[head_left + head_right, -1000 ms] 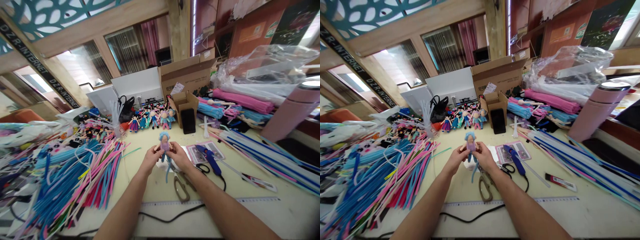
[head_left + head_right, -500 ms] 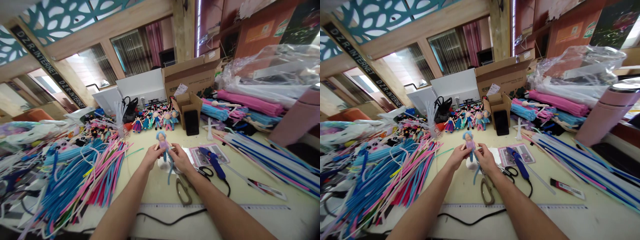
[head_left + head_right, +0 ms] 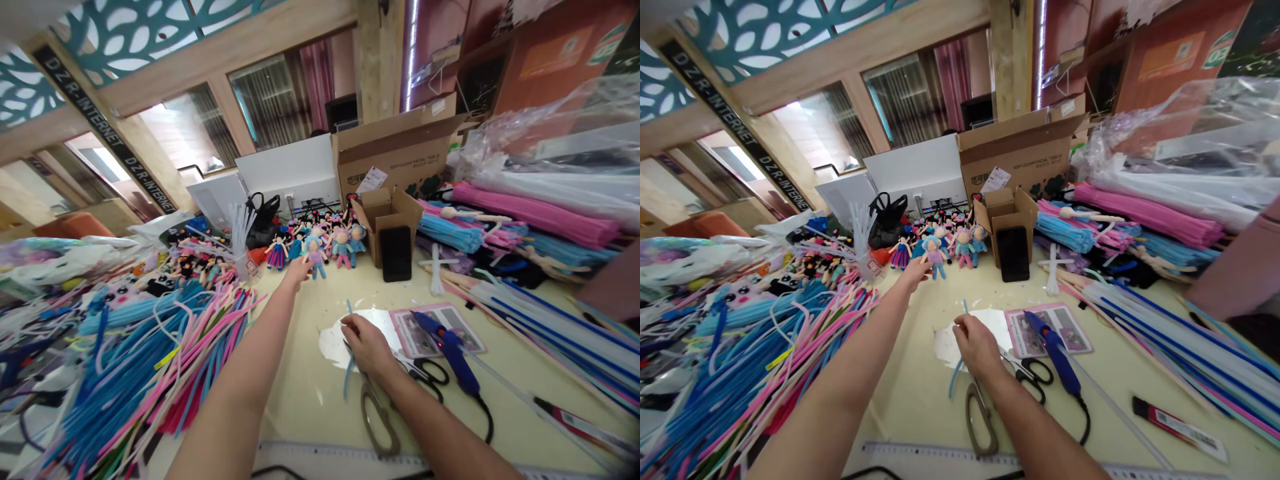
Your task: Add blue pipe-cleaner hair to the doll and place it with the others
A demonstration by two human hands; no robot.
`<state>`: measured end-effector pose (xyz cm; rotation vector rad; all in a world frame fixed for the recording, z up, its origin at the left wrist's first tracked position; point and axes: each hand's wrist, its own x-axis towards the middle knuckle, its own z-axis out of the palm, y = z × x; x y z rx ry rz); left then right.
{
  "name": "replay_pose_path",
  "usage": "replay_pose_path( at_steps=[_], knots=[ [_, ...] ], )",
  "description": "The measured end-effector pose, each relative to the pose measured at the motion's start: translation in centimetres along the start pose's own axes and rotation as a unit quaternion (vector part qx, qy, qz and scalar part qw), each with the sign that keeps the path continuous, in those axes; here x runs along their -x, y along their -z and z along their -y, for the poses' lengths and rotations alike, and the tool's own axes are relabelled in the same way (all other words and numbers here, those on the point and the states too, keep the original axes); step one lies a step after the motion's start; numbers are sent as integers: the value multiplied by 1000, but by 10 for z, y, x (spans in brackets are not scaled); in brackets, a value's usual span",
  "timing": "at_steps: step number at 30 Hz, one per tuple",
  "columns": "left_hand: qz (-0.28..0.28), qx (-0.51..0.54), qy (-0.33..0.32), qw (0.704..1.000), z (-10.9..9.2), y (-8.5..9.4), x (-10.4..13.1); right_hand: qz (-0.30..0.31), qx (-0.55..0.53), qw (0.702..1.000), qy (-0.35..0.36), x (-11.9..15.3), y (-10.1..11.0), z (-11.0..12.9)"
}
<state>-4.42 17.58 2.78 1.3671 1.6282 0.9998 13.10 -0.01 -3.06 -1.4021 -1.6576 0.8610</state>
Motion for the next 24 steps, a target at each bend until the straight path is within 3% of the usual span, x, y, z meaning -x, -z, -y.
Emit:
replay_pose_path(
  at_steps=[6, 12, 17, 24],
  knots=[
    [-48, -58, -45, 996, 1, -16, -51, 10, 25, 1000, -14, 1, 0, 1],
    [-59, -112, -65, 990, 10, -34, -83, 15, 33, 999, -28, 2, 1, 3],
    [-96, -171, -70, 978, 8, -40, -88, 13, 36, 999, -32, 2, 0, 3],
    [-188, -232, -103, 949, 11, -42, -72, 13, 29, 999, -39, 1, 0, 4]
  ],
)
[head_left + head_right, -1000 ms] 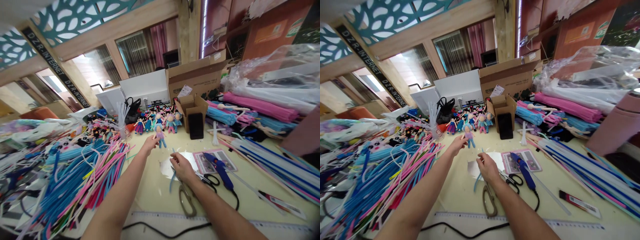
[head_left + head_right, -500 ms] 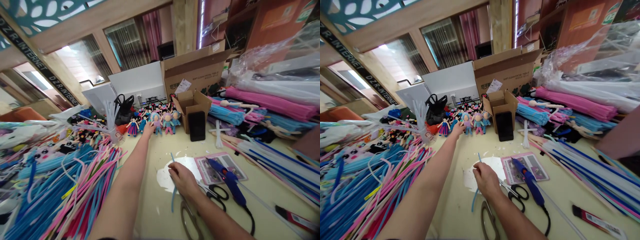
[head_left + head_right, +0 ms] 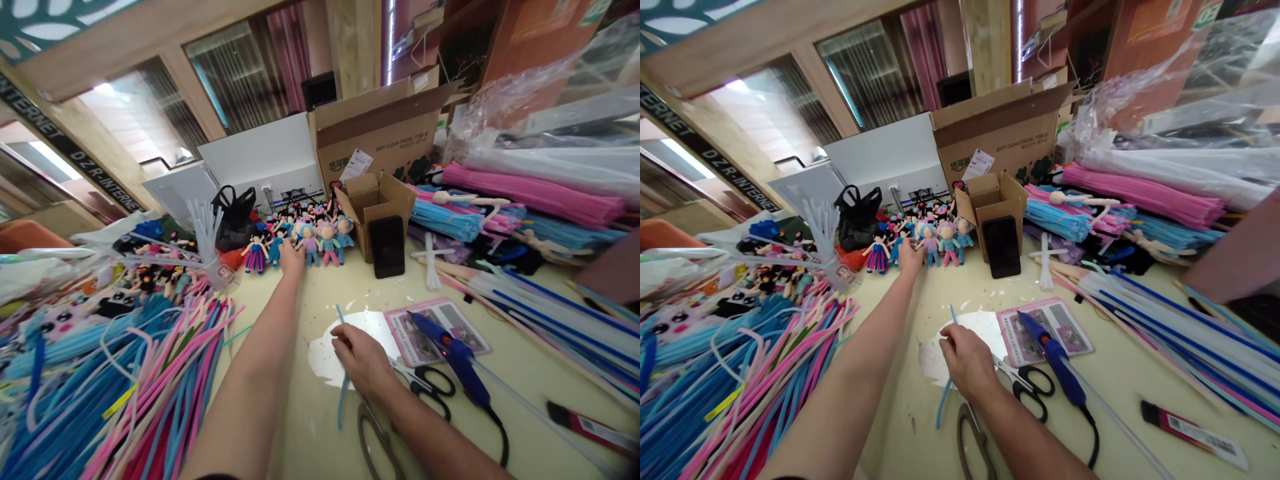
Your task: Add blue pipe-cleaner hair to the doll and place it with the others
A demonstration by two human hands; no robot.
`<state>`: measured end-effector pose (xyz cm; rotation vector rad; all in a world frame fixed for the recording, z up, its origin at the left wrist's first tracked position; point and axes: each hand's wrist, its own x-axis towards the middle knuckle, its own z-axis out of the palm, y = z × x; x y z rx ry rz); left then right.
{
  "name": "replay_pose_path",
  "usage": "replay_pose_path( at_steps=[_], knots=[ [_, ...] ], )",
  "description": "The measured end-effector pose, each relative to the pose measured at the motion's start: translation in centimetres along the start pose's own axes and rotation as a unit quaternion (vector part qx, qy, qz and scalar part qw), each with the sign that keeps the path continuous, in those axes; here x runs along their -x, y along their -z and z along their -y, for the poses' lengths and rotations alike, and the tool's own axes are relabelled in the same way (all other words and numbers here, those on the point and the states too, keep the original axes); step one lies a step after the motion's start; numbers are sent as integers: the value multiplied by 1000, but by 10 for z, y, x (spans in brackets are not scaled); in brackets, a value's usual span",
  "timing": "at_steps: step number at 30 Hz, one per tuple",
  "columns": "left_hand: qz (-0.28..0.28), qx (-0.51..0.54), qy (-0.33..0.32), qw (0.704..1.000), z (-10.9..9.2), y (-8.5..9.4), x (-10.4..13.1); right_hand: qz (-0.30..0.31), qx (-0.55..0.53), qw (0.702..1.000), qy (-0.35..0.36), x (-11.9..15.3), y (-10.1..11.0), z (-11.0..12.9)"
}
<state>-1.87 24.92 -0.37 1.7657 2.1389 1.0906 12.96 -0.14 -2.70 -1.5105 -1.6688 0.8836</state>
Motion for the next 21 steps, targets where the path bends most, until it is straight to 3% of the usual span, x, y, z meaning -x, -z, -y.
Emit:
replay_pose_path(
  at_steps=[5, 12, 19, 21],
  knots=[
    [17, -17, -38, 999, 3, -6, 9, 2, 10, 1000, 10, 0, 0, 1],
    [49, -13, -69, 996, 0, -8, 5, -4, 11, 1000, 9, -1, -2, -2],
    [20, 13, -46, 999, 4, 12, 13, -15, -4, 1000, 17, 0, -2, -2],
    [36, 24, -46, 998, 3, 21, 20, -20, -22, 999, 17, -1, -1, -1]
  ],
)
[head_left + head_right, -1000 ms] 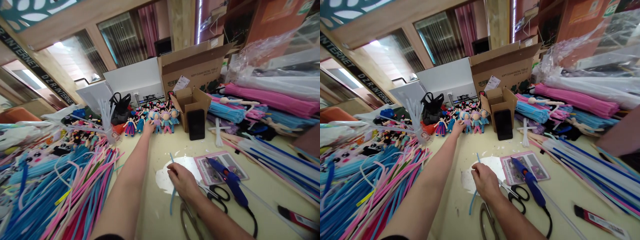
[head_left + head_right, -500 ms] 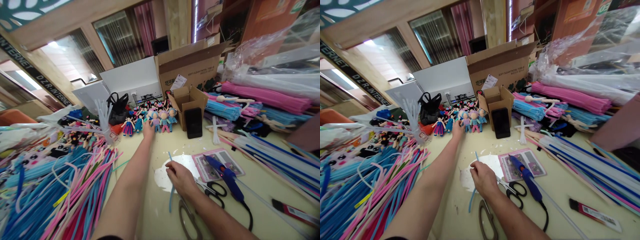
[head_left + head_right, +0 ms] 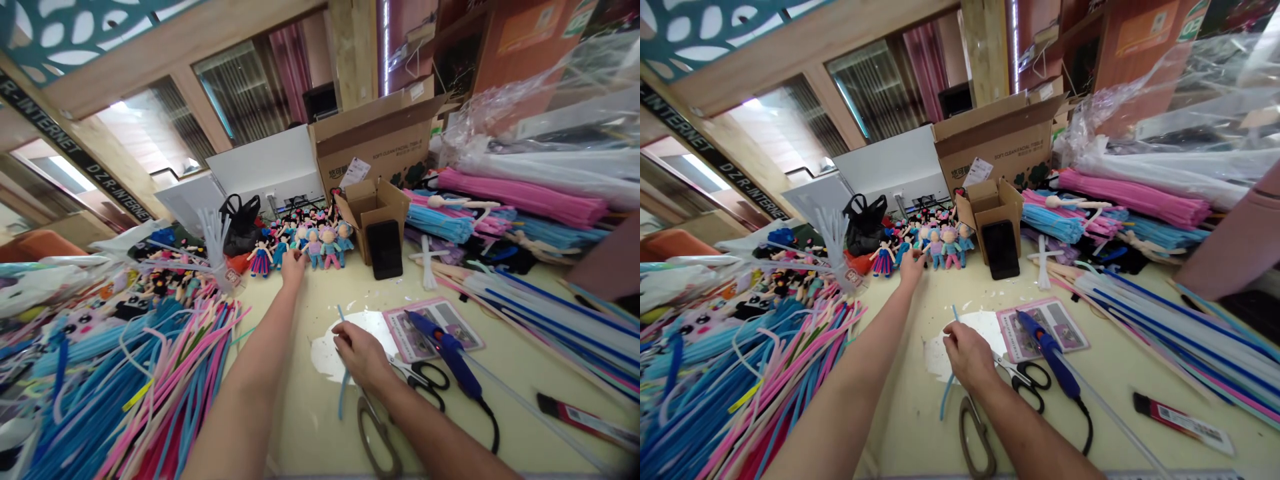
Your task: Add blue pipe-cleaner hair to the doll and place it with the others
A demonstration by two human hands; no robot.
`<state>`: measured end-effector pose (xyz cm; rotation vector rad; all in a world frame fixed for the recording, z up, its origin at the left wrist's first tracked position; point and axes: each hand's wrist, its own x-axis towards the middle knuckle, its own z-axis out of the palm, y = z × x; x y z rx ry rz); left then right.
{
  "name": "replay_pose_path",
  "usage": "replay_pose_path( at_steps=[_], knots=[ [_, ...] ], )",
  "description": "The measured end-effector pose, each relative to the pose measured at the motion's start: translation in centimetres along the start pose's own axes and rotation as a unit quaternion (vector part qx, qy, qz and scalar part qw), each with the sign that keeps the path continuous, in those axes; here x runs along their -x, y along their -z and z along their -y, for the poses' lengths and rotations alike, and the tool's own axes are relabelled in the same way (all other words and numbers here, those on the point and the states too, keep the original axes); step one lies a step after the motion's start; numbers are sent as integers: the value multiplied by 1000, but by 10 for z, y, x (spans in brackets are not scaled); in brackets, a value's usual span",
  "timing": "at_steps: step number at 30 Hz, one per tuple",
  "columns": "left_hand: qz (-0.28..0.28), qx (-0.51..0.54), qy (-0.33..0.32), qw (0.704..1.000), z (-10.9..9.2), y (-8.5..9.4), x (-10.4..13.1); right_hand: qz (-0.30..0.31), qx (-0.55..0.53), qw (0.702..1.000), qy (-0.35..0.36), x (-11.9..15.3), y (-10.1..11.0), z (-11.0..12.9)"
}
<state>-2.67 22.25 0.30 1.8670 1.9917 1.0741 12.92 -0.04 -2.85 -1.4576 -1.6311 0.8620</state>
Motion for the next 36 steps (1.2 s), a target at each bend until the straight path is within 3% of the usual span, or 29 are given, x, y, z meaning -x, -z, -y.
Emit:
replay_pose_path(
  at_steps=[3, 7, 12, 15, 20, 24, 30, 36],
  knots=[
    [65, 30, -13, 997, -5, 13, 22, -18, -38, 999, -12, -2, 2, 2],
    [200, 84, -37, 975, -19, 33, 78, -37, -153, 987, -39, -5, 6, 5],
    [349, 177, -72, 917, -37, 61, 155, 5, -367, 926, -91, -8, 9, 7],
    [327, 210, -78, 918, -42, 72, 180, 22, -425, 899, -103, -7, 9, 8],
    [254, 192, -55, 946, -42, 73, 191, 32, -424, 899, -101, -6, 11, 9],
    [217, 173, -67, 958, -39, 66, 193, 15, -406, 909, -93, -6, 15, 9],
    [222, 183, -108, 952, -30, 58, 196, -3, -367, 926, -91, -9, 12, 2],
    [187, 142, -94, 968, -24, 57, 199, -5, -282, 959, -37, -7, 7, -1]
  ],
)
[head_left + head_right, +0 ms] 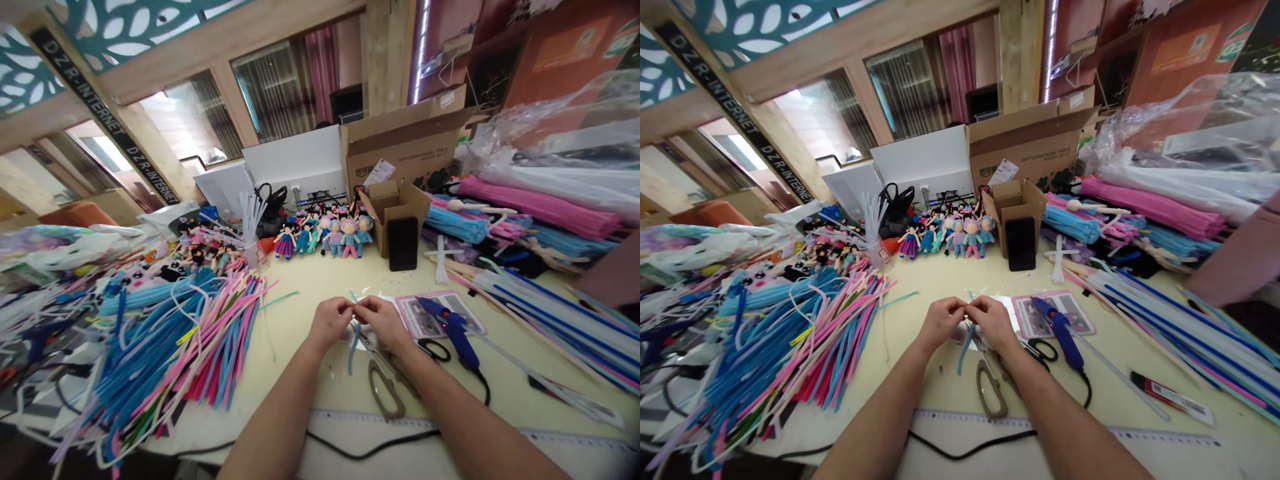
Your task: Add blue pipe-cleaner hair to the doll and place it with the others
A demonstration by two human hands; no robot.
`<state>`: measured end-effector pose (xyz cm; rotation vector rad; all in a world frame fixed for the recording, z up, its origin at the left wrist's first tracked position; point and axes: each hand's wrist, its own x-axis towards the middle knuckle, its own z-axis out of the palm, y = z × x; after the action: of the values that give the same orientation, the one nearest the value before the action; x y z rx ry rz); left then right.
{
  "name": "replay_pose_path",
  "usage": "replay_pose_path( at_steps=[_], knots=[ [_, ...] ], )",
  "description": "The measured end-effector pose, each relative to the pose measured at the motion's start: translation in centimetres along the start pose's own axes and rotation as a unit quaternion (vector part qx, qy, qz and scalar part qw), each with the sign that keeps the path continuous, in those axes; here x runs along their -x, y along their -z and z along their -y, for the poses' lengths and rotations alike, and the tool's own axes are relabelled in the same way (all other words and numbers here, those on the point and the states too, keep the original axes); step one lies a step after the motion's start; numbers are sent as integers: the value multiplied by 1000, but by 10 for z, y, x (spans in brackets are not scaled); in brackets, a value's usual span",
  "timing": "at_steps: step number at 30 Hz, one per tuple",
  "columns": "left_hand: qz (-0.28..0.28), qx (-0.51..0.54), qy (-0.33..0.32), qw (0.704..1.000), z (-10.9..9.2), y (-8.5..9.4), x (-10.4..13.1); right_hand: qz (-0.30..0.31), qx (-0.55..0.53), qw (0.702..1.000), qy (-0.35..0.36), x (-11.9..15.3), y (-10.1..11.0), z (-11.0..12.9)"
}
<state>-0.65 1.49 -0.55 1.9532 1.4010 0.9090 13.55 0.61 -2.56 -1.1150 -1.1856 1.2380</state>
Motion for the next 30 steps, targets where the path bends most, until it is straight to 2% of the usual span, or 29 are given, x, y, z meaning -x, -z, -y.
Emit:
replay_pose_path(
  at_steps=[5, 8, 13, 21, 23, 25, 30],
  knots=[
    [-109, -3, 64, 992, 11, 2, -2, 57, -49, 997, -26, 8, -12, 5],
    [-141, 51, 115, 982, 21, 4, -4, 48, -64, 996, -45, 10, -17, 6],
    [-120, 106, 135, 978, 26, 4, -6, 29, -46, 998, -29, 11, -17, 6],
    [-125, 53, 129, 982, 25, 9, -12, 34, 51, 997, 46, 11, -16, 3],
    [-122, 24, 123, 985, 27, 16, -27, 35, 78, 995, 54, 11, -16, 1],
    [-118, -14, 123, 985, 32, 27, -50, 37, 102, 992, 59, 11, -16, -1],
    [-115, -112, 146, 976, 52, 57, -130, 56, 170, 981, 73, 12, -13, -4]
  ],
)
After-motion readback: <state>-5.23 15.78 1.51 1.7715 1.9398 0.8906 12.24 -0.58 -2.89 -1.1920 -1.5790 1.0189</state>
